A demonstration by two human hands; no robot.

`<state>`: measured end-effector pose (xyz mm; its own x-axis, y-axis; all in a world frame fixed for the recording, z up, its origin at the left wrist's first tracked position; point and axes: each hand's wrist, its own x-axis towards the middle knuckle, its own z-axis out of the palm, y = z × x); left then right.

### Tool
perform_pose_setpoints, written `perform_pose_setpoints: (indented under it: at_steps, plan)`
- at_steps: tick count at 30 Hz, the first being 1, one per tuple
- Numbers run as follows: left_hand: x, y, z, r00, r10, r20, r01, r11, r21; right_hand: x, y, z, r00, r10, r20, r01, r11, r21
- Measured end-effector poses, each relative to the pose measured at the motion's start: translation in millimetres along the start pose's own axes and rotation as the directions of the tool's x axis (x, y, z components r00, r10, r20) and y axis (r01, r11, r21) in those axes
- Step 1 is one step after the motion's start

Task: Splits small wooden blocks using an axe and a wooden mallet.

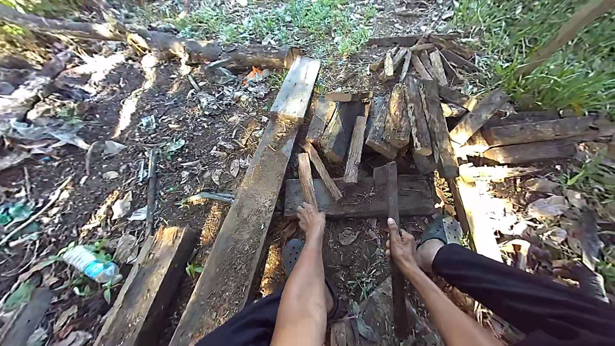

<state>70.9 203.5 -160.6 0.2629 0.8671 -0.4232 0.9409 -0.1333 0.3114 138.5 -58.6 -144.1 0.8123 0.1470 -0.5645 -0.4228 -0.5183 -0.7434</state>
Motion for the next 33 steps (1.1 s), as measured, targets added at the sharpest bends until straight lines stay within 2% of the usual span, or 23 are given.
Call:
perform_pose_setpoints:
  at_steps: [3,5,6,7,9,11,13,15,17,24,28,33]
  plan:
    - [1,10,-21,0.998,-0.028,0.058,0.032,0.997,-0.069,11,20,2,0.995,0.098,-0.016,-0.096,0.993,0.073]
    - [3,23,-34,0.997,-0.030,0.074,0.050,0.958,-0.284,17,28,2,0.987,0.159,-0.003,-0.157,0.980,0.125]
    - [5,32,-37,0.996,-0.025,0.086,0.061,0.896,-0.440,19,30,2,0.983,0.183,0.005,-0.181,0.971,0.154]
    - [8,42,-35,0.993,-0.025,0.119,0.093,0.787,-0.610,20,31,3,0.980,0.199,0.011,-0.198,0.963,0.183]
    - [13,62,-27,0.973,-0.046,0.228,0.211,0.583,-0.785,23,33,3,0.973,0.228,0.030,-0.229,0.946,0.231]
    - [17,78,-7,0.959,-0.072,0.274,0.271,0.524,-0.807,23,34,4,0.971,0.234,0.039,-0.236,0.935,0.263]
    - [18,91,16,0.954,-0.125,0.271,0.291,0.594,-0.750,24,36,5,0.971,0.235,0.052,-0.240,0.931,0.276]
    - [20,102,36,0.966,-0.198,0.168,0.260,0.727,-0.636,25,37,6,0.966,0.251,0.058,-0.256,0.920,0.296]
    - [18,113,44,0.969,-0.234,0.083,0.242,0.810,-0.534,26,38,6,0.963,0.261,0.063,-0.267,0.911,0.314]
    - [19,118,50,0.964,-0.257,0.066,0.259,0.865,-0.428,29,41,5,0.952,0.294,0.085,-0.305,0.895,0.325]
    - [27,101,39,0.968,-0.233,0.092,0.246,0.814,-0.527,30,43,5,0.945,0.313,0.100,-0.328,0.881,0.341]
    - [2,71,7,0.961,-0.112,0.252,0.268,0.602,-0.753,33,43,1,0.946,0.307,0.107,-0.325,0.887,0.328]
